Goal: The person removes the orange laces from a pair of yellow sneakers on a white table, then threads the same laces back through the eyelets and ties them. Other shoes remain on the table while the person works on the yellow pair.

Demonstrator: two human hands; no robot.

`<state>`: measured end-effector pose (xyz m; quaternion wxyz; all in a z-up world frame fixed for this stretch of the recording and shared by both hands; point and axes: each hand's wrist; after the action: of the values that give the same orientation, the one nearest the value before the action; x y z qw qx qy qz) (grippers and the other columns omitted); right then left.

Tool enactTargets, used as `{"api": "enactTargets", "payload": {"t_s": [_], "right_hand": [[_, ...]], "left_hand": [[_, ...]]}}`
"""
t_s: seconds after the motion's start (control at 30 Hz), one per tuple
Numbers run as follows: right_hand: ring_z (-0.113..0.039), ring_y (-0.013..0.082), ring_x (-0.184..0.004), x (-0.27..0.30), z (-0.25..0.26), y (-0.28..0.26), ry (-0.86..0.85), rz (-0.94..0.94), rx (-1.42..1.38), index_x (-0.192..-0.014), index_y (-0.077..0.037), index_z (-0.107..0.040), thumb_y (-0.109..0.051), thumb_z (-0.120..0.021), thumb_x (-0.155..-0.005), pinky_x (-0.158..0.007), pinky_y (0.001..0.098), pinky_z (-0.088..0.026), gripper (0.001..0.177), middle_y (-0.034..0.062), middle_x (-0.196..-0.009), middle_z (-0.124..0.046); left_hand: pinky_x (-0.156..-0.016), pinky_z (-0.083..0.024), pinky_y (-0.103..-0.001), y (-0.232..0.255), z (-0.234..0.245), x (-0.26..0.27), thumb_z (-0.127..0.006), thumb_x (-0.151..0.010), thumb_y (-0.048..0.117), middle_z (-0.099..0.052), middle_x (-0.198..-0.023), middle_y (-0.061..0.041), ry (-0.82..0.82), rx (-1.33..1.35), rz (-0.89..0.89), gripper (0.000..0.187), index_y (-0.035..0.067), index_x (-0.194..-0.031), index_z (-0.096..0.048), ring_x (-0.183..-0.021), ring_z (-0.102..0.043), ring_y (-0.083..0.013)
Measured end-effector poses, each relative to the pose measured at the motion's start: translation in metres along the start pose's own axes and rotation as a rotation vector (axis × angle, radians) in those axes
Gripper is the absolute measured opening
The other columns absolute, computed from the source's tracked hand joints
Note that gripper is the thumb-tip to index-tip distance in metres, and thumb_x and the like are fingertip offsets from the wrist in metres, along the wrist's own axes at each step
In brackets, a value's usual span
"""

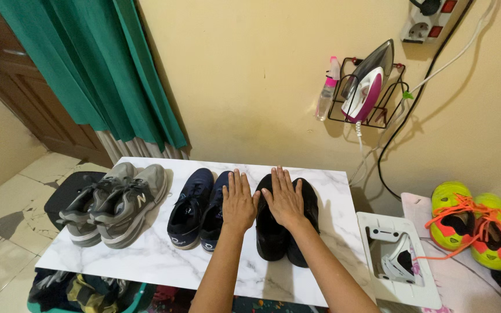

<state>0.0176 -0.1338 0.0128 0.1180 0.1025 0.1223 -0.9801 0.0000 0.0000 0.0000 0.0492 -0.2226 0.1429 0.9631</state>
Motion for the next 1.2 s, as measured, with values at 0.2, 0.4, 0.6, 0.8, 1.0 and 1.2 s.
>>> {"api": "enactTargets", "payload": {"t_s": [0.2, 0.4, 0.6, 0.8, 1.0, 1.2], "right_hand": [[-0.011, 0.0236, -0.134, 0.0016, -0.0009, -0.0004, 0.034, 0.007, -0.008, -0.139, -0.007, -0.014, -0.046, -0.028, -0.09, -0.104, 0.0519, -0.011, 0.065, 0.0097, -0.146, -0.013], [-0.01, 0.0232, -0.135, 0.0029, 0.0011, -0.0014, 0.018, -0.002, -0.011, -0.139, -0.008, -0.014, -0.046, -0.028, -0.09, -0.105, 0.0511, -0.01, 0.065, 0.009, -0.146, -0.013], [-0.01, 0.0231, -0.134, 0.0029, 0.0026, -0.0025, 0.007, -0.004, -0.018, -0.139, -0.007, -0.013, -0.046, -0.028, -0.089, -0.105, 0.051, -0.009, 0.065, 0.0089, -0.146, -0.012], [-0.01, 0.0234, -0.134, 0.0027, 0.0016, -0.0026, 0.014, 0.001, -0.016, -0.139, -0.007, -0.013, -0.046, -0.028, -0.089, -0.105, 0.0511, -0.009, 0.065, 0.0091, -0.146, -0.012], [-0.01, 0.0238, -0.134, 0.0029, -0.001, -0.001, 0.029, 0.012, 0.003, -0.139, -0.007, -0.014, -0.046, -0.027, -0.09, -0.104, 0.0514, -0.01, 0.064, 0.0097, -0.146, -0.013], [-0.01, 0.0233, -0.135, 0.0026, -0.0022, -0.0005, 0.015, -0.001, 0.008, -0.139, -0.007, -0.014, -0.046, -0.027, -0.09, -0.105, 0.0509, -0.009, 0.064, 0.0091, -0.146, -0.013]], "left_hand": [[-0.102, -0.019, -0.05, 0.0011, 0.0015, -0.0004, -0.04, -0.088, 0.039, -0.019, -0.142, -0.021, 0.004, 0.009, -0.001, 0.063, -0.005, -0.131, -0.028, -0.132, -0.015, -0.0339], [-0.102, -0.019, -0.049, 0.0005, 0.0002, -0.0004, -0.039, -0.088, 0.04, -0.019, -0.142, -0.021, 0.005, -0.001, 0.003, 0.063, -0.005, -0.131, -0.028, -0.132, -0.015, -0.0335], [-0.102, -0.019, -0.049, 0.0008, 0.0011, 0.0005, -0.039, -0.088, 0.04, -0.019, -0.142, -0.021, -0.01, -0.001, 0.01, 0.063, -0.005, -0.131, -0.028, -0.132, -0.015, -0.0334], [-0.102, -0.02, -0.049, 0.001, 0.0023, 0.0015, -0.039, -0.088, 0.039, -0.019, -0.142, -0.021, -0.017, -0.005, 0.01, 0.063, -0.005, -0.131, -0.029, -0.132, -0.015, -0.0339], [-0.101, -0.02, -0.05, 0.0016, 0.003, 0.002, -0.039, -0.088, 0.039, -0.018, -0.142, -0.022, -0.009, 0.0, -0.002, 0.063, -0.006, -0.131, -0.028, -0.132, -0.014, -0.0343], [-0.102, -0.019, -0.049, 0.0026, 0.004, 0.0021, -0.039, -0.088, 0.038, -0.017, -0.142, -0.021, -0.032, -0.008, 0.006, 0.063, -0.005, -0.131, -0.028, -0.132, -0.014, -0.034]]}}
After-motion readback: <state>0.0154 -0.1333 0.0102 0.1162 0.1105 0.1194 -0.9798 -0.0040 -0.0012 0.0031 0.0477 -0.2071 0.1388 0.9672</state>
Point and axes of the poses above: each hand's wrist, its own x-axis away from the middle knuckle, its own z-axis out of the back of the hand, y = z × x
